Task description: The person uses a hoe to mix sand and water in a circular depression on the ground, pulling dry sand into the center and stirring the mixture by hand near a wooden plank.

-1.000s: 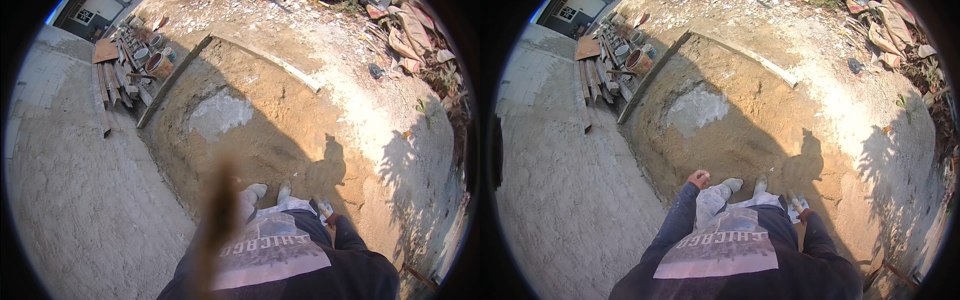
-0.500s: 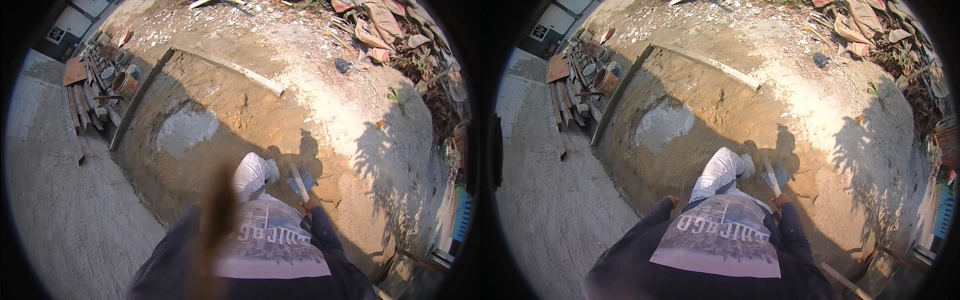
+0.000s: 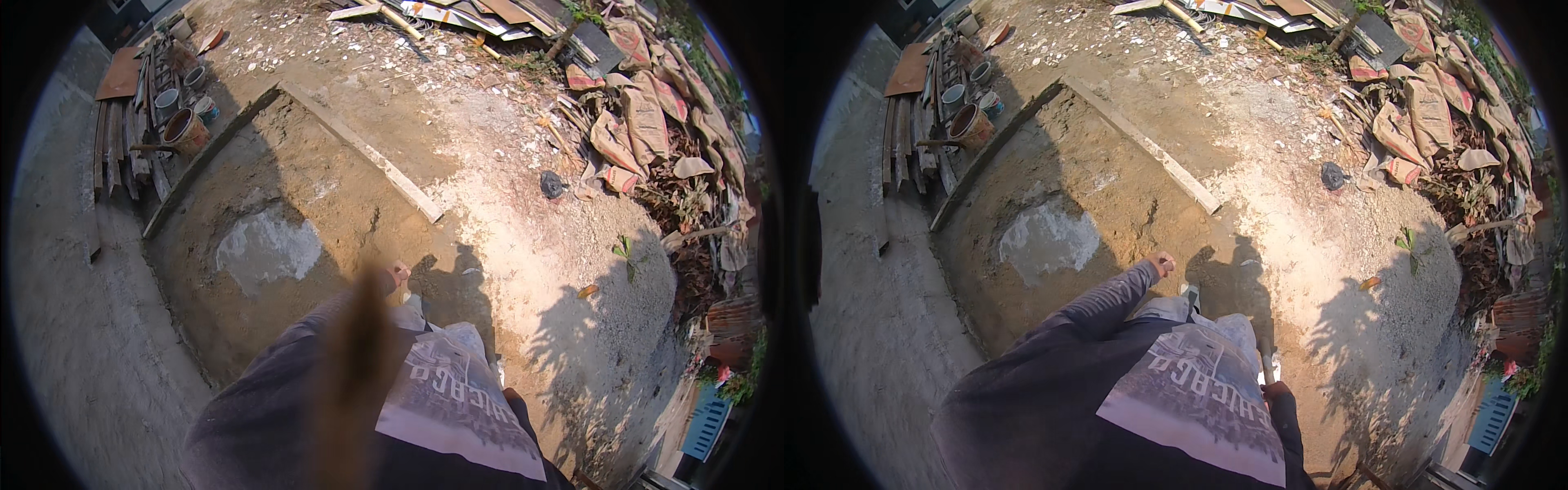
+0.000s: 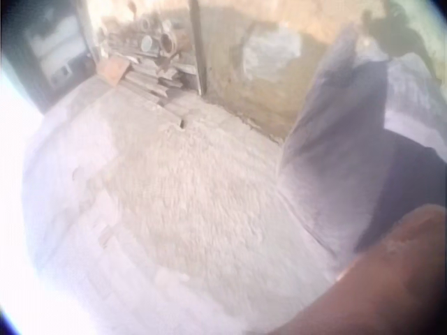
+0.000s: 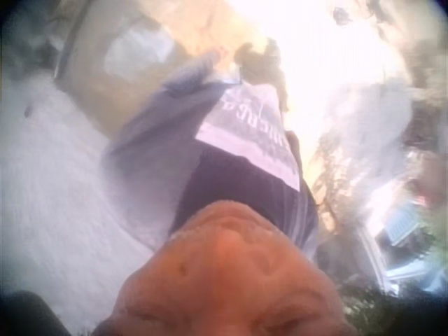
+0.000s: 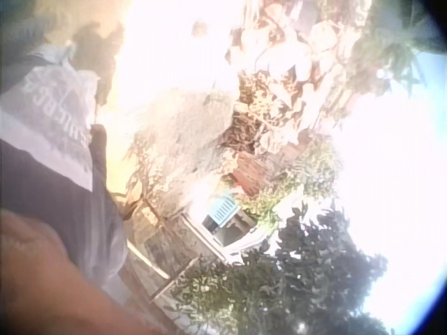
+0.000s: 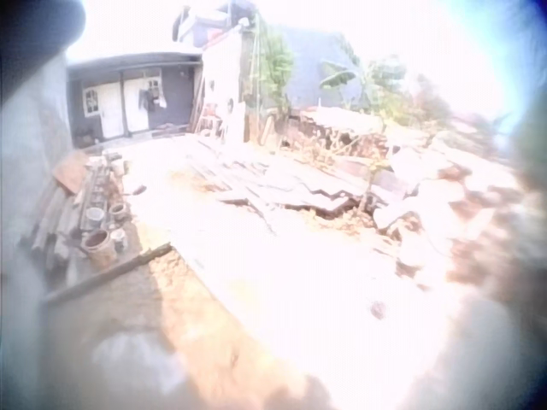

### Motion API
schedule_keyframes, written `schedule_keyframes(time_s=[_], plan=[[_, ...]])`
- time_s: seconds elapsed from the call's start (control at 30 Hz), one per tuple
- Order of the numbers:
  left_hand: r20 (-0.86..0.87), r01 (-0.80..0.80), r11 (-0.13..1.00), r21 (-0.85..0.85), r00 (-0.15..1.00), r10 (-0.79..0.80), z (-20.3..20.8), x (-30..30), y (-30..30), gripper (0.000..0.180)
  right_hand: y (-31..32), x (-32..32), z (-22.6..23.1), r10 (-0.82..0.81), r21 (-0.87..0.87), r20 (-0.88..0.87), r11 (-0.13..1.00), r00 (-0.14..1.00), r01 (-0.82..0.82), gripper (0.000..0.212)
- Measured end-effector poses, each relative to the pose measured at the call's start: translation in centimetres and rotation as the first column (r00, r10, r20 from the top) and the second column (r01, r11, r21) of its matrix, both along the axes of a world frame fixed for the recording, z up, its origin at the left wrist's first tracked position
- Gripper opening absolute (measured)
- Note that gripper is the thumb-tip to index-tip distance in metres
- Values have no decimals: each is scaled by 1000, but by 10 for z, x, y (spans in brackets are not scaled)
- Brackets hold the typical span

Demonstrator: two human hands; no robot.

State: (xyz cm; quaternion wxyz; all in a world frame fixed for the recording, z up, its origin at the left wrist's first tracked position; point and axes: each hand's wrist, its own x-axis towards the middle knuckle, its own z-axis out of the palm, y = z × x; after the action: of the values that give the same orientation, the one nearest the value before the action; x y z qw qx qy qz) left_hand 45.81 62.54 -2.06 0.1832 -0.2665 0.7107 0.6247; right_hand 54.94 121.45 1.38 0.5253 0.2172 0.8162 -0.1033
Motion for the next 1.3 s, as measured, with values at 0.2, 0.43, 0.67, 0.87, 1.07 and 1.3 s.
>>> schedule_keyframes(time_s=[0.2, 0.43, 0.67, 0.87, 1.07, 1.3], plan=[[-281, 110, 982, 155, 958, -63, 113, -23, 21, 26, -109, -130, 1, 296, -64, -42, 952, 954, -298, 37], [-44, -78, 990, -117, 996, 73, 79, 24, -16, 31, -189, -242, 15, 415, -113, -60, 901, 908, -420, 36], [65, -252, 923, -291, 957, 282, 23, 45, -77, 31, -276, -328, 30, 537, -154, -81, 826, 840, -542, 35], [31, -406, 907, -112, 911, 412, 17, 4, -72, 29, -337, -410, 31, 578, -134, -39, 806, 815, -577, 34], [227, -323, 942, -91, 914, 335, -51, -21, -99, 28, -429, -503, 14, 607, -168, 35, 787, 794, -594, 33], [377, -409, 905, -112, 825, 420, -39, -58, -260, 23, -522, -614, 18, 606, -200, 112, 790, 788, -579, 32]])
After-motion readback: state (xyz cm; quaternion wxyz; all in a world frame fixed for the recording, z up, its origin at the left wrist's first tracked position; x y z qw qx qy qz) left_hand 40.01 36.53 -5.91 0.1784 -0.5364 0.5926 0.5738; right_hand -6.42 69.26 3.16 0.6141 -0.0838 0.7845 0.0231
